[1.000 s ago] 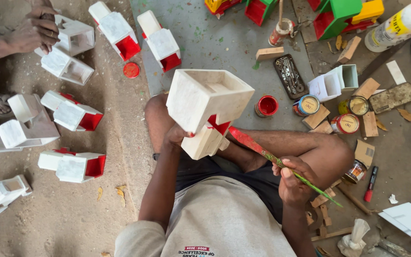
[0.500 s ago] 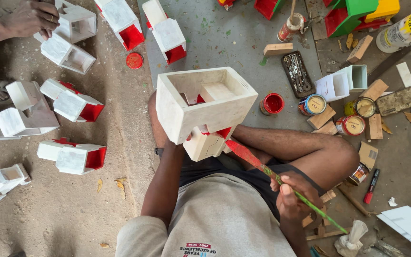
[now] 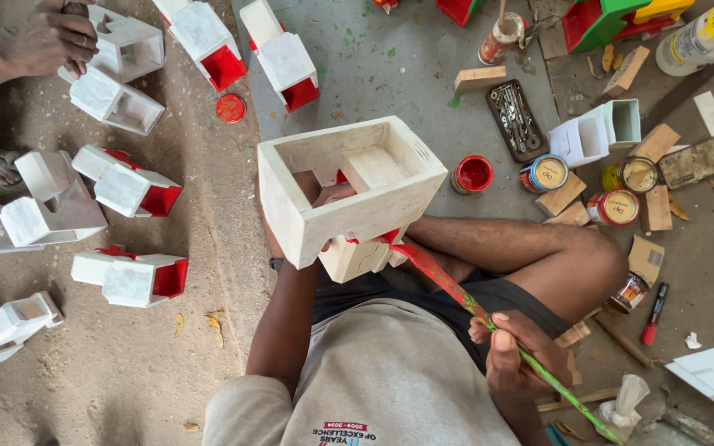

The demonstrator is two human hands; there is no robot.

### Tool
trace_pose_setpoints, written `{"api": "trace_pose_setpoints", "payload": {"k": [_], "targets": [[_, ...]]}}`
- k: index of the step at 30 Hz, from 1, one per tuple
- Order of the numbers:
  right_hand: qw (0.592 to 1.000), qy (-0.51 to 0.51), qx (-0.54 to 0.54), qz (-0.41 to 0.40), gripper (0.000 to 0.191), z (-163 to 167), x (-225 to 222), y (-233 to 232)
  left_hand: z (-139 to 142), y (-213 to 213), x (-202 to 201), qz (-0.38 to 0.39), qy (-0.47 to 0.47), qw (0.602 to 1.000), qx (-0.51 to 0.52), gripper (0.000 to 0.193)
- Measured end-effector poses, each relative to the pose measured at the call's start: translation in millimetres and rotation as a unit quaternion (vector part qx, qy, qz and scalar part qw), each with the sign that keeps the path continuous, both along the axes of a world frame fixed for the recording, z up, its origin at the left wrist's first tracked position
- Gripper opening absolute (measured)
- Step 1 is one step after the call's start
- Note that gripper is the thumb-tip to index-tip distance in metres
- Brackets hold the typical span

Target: The person paints the interior and exterior surfaces of small white wooden boxes red using a paintbrush. They hold the box in one hand and apply red paint with the other, rotating the box to cover different sides and dipping the brush into a paint can as needed.

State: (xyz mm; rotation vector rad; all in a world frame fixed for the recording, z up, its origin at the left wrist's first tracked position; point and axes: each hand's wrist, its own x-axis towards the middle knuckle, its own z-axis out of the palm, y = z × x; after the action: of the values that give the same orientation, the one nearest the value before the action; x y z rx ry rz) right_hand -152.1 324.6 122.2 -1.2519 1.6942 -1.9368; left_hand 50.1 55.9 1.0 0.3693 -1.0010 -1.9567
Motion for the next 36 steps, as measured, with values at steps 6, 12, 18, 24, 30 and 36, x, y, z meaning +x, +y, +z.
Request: {"api": "trace_pose_setpoints", "payload": {"k": [6,12,18,24,30,36], "targets": [[0.997,0.042,0.026,0.057,0.021,28.3,12.7,-9.4,3.9,10.0,3.8,-0.023,-0.032,0.999,0.002,0.100],[0.982,0.175,0.053,0.055,0.019,51.9,22.9,-27.3,5.8,14.9,11.8,-0.007,-0.007,0.999,0.039,0.101],[0.986,0.113,0.095,0.084,0.012,73.1,19.2,-20.7,7.4,-4.5,18.2,0.010,0.050,0.996,0.073,0.102],[0.972,0.213,0.070,0.074,0.012,71.7,22.9,-27.8,6.9,2.5,17.9,-0.027,0.030,0.996,0.079,0.103],[0.973,0.203,0.071,0.082,0.013,81.3,20.5,-31.9,6.2,5.8,16.6,-0.045,0.020,0.995,0.085,0.103],[0.984,0.127,0.078,0.098,0.012,79.9,18.6,-33.1,5.3,11.8,19.2,-0.055,0.011,0.994,0.092,0.104]]}}
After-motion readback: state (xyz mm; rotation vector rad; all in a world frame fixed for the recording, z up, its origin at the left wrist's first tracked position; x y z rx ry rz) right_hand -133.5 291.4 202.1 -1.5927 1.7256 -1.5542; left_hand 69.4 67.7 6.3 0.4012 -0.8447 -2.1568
